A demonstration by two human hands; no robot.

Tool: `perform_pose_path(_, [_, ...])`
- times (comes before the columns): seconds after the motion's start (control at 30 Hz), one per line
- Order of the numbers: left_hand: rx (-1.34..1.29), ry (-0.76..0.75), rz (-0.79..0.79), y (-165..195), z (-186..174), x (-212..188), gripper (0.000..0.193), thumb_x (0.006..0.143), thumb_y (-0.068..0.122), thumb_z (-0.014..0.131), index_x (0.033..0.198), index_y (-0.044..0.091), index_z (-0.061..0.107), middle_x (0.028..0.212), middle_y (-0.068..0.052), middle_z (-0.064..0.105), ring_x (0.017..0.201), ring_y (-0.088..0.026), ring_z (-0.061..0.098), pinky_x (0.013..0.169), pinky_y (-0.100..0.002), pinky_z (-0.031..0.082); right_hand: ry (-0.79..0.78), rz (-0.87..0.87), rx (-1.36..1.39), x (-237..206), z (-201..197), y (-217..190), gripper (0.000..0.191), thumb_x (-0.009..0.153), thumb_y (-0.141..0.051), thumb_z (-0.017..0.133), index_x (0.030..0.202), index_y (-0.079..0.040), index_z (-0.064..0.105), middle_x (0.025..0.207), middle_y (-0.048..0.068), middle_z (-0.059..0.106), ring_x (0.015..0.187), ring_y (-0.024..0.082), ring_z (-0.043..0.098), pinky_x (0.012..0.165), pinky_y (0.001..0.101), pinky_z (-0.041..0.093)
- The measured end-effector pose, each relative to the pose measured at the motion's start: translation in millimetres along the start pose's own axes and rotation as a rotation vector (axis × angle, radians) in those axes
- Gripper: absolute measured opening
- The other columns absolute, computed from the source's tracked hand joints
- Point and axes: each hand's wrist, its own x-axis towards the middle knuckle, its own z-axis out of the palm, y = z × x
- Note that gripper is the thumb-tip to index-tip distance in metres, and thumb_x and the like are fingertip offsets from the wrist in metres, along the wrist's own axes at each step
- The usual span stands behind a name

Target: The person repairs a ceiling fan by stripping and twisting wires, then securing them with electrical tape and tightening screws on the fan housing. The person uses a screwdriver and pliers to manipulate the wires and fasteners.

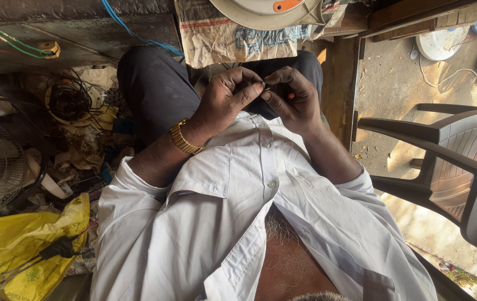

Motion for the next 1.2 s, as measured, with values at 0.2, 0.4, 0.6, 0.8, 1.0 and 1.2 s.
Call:
perform_pose_path(0.2, [0.179,-0.031,0.096,6,-4,3,0.009,0.103,0.012,0.067,0.104,0.002,0.067,0.092,0.000,0.068,0.084,-0.003,0.060,0.076,-0.022,0.052,-0.020,0.018,-0.027,1,1,-5,0.026,0.100,-0.006,0.079,0.120,-0.002,0.063,0.104,0.001,0.063,0.089,0.005,0.054,0.079,0.0212,0.045])
perform_pose_path(0.4, [0.210,-0.053,0.085,12,-6,5,0.007,0.099,0.009,0.068,0.094,0.004,0.066,0.087,0.000,0.068,0.081,-0.004,0.060,0.074,-0.023,0.052,-0.057,-0.027,-0.077,5,2,-10,0.023,0.099,-0.006,0.080,0.116,-0.001,0.066,0.109,0.005,0.068,0.096,0.010,0.064,0.083,0.0249,0.052])
perform_pose_path(0.6, [0.352,-0.047,0.108,20,-6,3,0.010,0.101,0.012,0.070,0.096,0.003,0.070,0.083,0.001,0.067,0.075,-0.003,0.058,0.068,-0.022,0.050,-0.063,-0.054,-0.101,6,-1,-12,0.021,0.098,-0.006,0.080,0.113,-0.001,0.066,0.109,0.006,0.069,0.097,0.012,0.066,0.084,0.0259,0.053])
perform_pose_path(0.8, [0.346,-0.074,0.147,29,-6,-2,0.009,0.100,0.010,0.073,0.107,0.003,0.072,0.085,0.003,0.066,0.074,-0.001,0.058,0.066,-0.022,0.051,-0.025,-0.032,0.046,3,-4,-7,0.019,0.100,-0.005,0.078,0.113,-0.002,0.064,0.111,0.006,0.068,0.102,0.012,0.064,0.090,0.0259,0.052])
perform_pose_path(1.0, [0.524,-0.037,0.387,28,-3,-5,0.013,0.100,0.010,0.078,0.111,0.007,0.073,0.085,-0.001,0.064,0.076,-0.010,0.062,0.068,-0.027,0.051,-0.035,0.053,0.251,1,-7,0,0.017,0.100,-0.006,0.078,0.108,-0.005,0.064,0.109,0.003,0.067,0.100,0.009,0.062,0.089,0.0238,0.049])
perform_pose_path(1.2, [0.625,0.000,0.498,30,-1,-7,0.012,0.099,0.011,0.079,0.109,0.007,0.072,0.085,-0.005,0.064,0.076,-0.017,0.065,0.067,-0.031,0.052,-0.075,0.116,0.321,1,-8,1,0.017,0.099,-0.007,0.079,0.107,-0.005,0.065,0.107,0.003,0.067,0.100,0.009,0.062,0.090,0.0245,0.050])
